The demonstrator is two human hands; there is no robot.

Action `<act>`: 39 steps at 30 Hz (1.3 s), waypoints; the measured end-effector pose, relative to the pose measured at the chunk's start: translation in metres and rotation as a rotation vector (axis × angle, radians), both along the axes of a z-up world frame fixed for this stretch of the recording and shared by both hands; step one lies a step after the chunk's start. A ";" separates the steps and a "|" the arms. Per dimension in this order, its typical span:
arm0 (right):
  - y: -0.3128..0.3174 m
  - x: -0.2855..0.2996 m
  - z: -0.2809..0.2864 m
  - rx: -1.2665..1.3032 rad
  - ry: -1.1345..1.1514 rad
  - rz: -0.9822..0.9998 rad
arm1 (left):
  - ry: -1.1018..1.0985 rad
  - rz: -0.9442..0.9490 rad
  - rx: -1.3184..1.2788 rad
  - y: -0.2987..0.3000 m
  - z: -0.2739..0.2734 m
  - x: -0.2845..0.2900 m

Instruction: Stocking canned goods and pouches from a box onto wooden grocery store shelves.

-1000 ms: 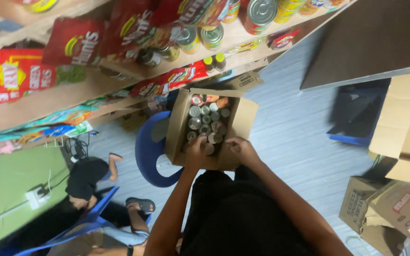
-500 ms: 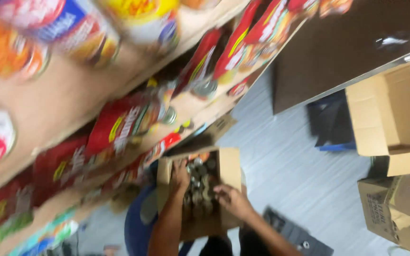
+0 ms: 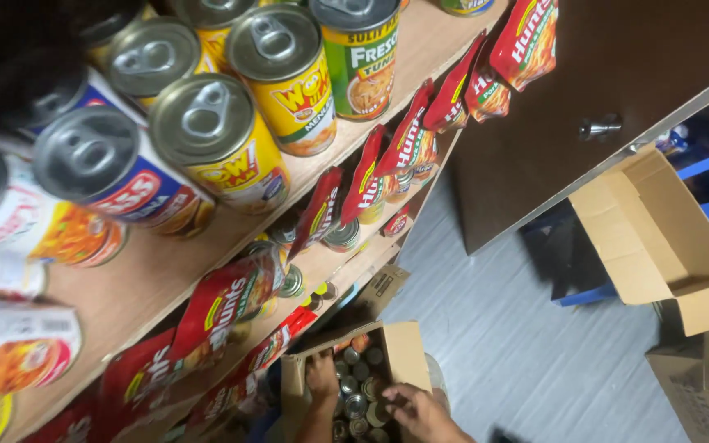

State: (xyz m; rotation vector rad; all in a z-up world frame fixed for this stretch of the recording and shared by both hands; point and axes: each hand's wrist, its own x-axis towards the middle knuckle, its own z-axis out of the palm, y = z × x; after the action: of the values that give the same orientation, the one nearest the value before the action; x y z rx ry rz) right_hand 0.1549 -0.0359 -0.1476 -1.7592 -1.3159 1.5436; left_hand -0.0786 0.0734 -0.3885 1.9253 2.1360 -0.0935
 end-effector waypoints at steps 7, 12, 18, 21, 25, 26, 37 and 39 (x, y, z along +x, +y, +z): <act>0.004 0.030 0.025 0.095 0.137 -0.088 | -0.490 -0.136 -0.065 -0.014 0.267 0.011; 0.037 0.038 0.169 -0.025 0.553 -0.308 | -1.230 -0.402 -0.123 -0.015 0.451 0.039; 0.046 0.063 0.251 0.378 0.911 -0.320 | -1.357 -0.538 0.076 -0.007 0.557 0.081; 0.048 0.067 0.283 0.540 0.945 -0.365 | -1.689 -0.433 0.060 -0.011 0.562 0.101; 0.047 0.062 0.297 0.620 0.936 -0.369 | -1.711 -0.400 0.152 -0.019 0.577 0.114; 0.046 0.059 0.300 0.638 0.916 -0.362 | -1.737 -0.350 0.123 -0.022 0.579 0.115; 0.054 -0.024 0.326 0.565 0.975 -0.192 | -1.739 -0.310 0.287 -0.046 0.577 0.025; 0.059 -0.046 0.335 0.535 0.918 -0.099 | -1.423 -0.327 0.461 -0.054 0.593 -0.004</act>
State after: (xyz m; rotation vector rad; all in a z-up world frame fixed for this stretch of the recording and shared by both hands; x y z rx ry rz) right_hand 0.1086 0.0232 0.1876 -0.6264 -0.9869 1.4624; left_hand -0.0824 0.0191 0.2049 1.5887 0.8858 1.3446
